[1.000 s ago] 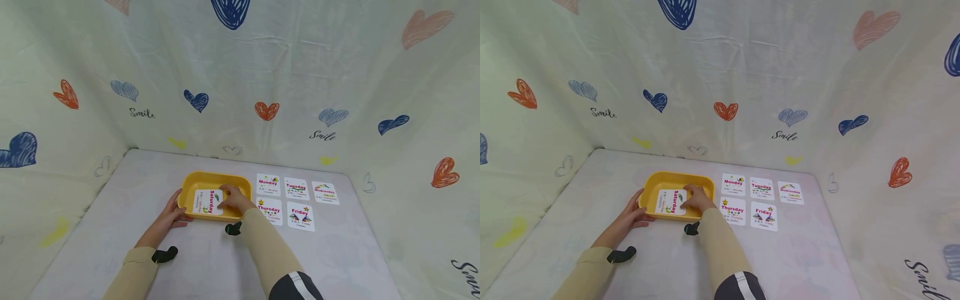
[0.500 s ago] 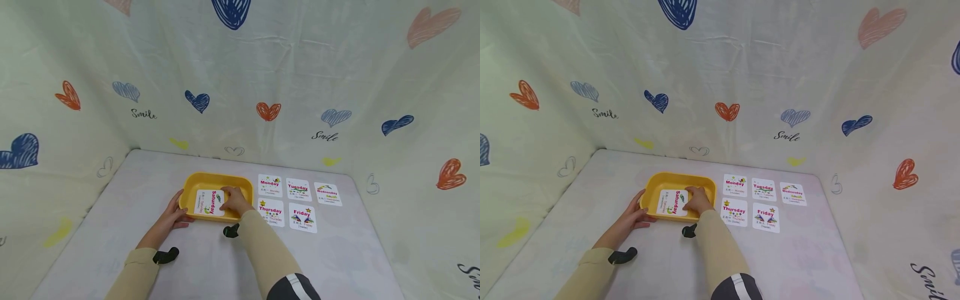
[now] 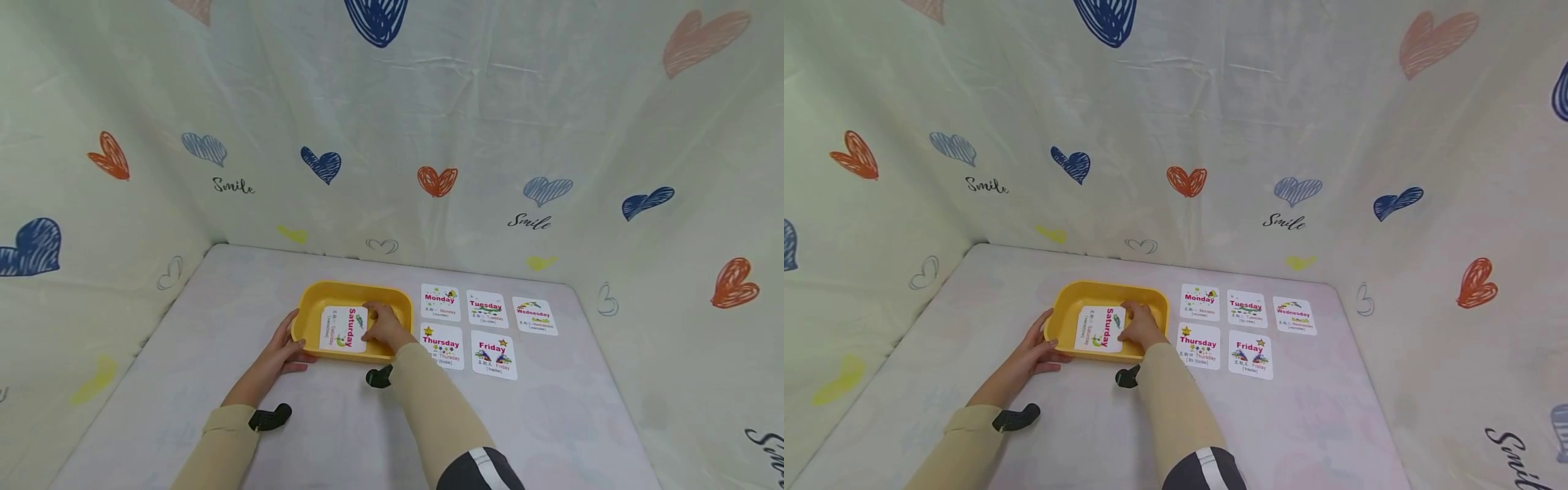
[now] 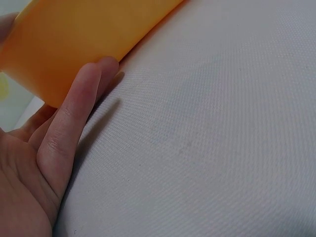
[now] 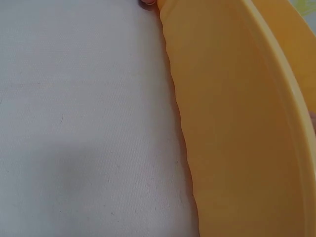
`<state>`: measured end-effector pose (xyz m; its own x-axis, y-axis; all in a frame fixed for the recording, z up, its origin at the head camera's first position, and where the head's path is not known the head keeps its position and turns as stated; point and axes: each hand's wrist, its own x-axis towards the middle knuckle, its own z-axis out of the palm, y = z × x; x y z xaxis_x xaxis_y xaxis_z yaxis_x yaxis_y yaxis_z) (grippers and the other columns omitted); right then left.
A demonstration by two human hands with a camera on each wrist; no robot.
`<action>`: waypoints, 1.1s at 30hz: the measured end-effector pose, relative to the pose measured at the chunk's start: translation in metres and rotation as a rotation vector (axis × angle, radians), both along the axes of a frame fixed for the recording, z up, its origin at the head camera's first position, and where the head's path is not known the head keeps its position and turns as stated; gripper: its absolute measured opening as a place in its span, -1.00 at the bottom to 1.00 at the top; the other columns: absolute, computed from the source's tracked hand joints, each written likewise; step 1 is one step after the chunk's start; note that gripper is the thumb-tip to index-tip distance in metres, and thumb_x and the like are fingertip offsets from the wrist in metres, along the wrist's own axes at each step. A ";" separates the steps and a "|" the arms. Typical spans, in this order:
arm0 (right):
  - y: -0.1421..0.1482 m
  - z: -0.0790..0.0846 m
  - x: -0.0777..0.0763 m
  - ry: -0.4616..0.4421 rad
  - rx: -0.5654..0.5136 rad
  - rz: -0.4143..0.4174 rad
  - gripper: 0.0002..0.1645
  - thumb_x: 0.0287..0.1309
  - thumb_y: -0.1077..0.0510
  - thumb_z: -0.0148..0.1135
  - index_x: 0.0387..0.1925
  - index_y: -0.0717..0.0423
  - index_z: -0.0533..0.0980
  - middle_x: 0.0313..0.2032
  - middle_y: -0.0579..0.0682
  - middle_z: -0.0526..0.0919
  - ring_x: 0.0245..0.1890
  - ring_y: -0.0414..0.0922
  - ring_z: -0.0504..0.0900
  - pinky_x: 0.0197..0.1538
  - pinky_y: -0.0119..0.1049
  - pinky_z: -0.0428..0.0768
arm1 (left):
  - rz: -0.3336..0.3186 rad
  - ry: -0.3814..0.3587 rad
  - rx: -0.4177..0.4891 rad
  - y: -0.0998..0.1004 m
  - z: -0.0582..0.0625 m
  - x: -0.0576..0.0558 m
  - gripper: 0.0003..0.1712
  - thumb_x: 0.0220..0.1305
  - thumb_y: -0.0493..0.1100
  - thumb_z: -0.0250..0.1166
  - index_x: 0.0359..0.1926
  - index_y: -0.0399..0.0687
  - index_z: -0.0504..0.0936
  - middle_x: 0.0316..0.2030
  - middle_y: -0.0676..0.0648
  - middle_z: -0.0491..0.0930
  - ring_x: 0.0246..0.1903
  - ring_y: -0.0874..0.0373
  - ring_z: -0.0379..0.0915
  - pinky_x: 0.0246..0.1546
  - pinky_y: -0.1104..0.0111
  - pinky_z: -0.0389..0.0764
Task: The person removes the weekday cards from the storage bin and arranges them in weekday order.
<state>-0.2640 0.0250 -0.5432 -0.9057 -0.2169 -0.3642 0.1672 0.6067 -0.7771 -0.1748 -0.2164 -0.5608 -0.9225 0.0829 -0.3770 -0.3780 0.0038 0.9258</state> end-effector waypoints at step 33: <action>0.000 0.002 -0.001 0.020 -0.096 -0.042 -0.24 0.06 0.39 0.37 0.29 0.01 0.34 -0.33 0.00 0.42 -0.38 -0.10 0.43 -0.34 -0.41 0.46 | 0.003 -0.011 -0.001 0.000 -0.002 -0.001 -0.13 0.42 -0.12 0.09 0.52 0.54 -0.19 0.44 -0.14 0.08 -0.17 -0.06 0.65 -0.20 0.22 0.65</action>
